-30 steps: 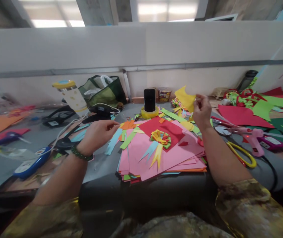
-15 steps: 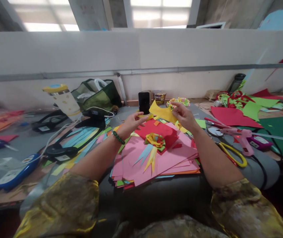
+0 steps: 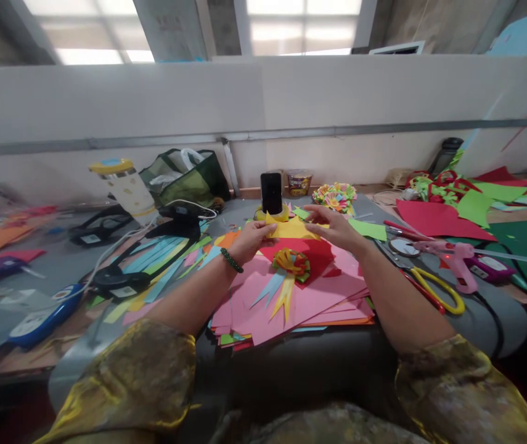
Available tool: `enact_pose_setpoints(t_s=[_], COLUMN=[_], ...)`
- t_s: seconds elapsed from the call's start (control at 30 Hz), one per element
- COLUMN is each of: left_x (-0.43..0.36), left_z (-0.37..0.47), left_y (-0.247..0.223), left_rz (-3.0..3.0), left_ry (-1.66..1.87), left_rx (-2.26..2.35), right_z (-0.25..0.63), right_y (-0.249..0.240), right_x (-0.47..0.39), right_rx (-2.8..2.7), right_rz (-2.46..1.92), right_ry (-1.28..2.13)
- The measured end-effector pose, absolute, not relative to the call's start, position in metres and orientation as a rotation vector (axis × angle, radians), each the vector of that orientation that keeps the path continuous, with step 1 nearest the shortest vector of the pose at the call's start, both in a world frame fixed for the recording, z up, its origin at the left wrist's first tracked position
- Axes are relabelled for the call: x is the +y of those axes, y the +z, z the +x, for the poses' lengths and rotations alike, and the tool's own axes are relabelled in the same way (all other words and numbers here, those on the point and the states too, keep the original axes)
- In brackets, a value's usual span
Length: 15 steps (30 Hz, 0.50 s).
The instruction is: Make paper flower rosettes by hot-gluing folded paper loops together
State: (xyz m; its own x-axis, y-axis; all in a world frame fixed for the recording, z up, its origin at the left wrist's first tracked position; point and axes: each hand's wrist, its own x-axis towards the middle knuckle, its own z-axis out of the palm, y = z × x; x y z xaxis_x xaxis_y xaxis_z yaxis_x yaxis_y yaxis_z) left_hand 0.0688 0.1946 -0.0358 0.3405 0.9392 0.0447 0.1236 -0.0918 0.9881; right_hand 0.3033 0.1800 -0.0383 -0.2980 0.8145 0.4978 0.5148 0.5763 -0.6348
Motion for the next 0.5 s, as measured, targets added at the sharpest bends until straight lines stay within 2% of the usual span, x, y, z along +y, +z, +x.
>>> enact_pose_setpoints(t_s=[0.13, 0.27, 0.4, 0.5], left_x=[0.188, 0.174, 0.143, 0.115], left_z=[0.072, 0.073, 0.037, -0.026], left_y=[-0.033, -0.024, -0.011, -0.006], left_rz=[1.598, 1.758, 1.98, 2.06], left_ry=[0.932, 0.833, 0.701, 0.503], left_rx=[1.115, 1.281, 1.512, 1.854], right_z=[0.297, 0.298, 0.325, 0.354], right_y=[-0.038, -0.039, -0.035, -0.038], right_x=[0.174, 0.176, 0.181, 0.19], right_rx=[-2.086, -2.163, -1.88, -1.736], right_rz=[-1.068, -1.185, -1.684, -2.093], right_ry=[0.129, -0.022, -0.274, -0.212])
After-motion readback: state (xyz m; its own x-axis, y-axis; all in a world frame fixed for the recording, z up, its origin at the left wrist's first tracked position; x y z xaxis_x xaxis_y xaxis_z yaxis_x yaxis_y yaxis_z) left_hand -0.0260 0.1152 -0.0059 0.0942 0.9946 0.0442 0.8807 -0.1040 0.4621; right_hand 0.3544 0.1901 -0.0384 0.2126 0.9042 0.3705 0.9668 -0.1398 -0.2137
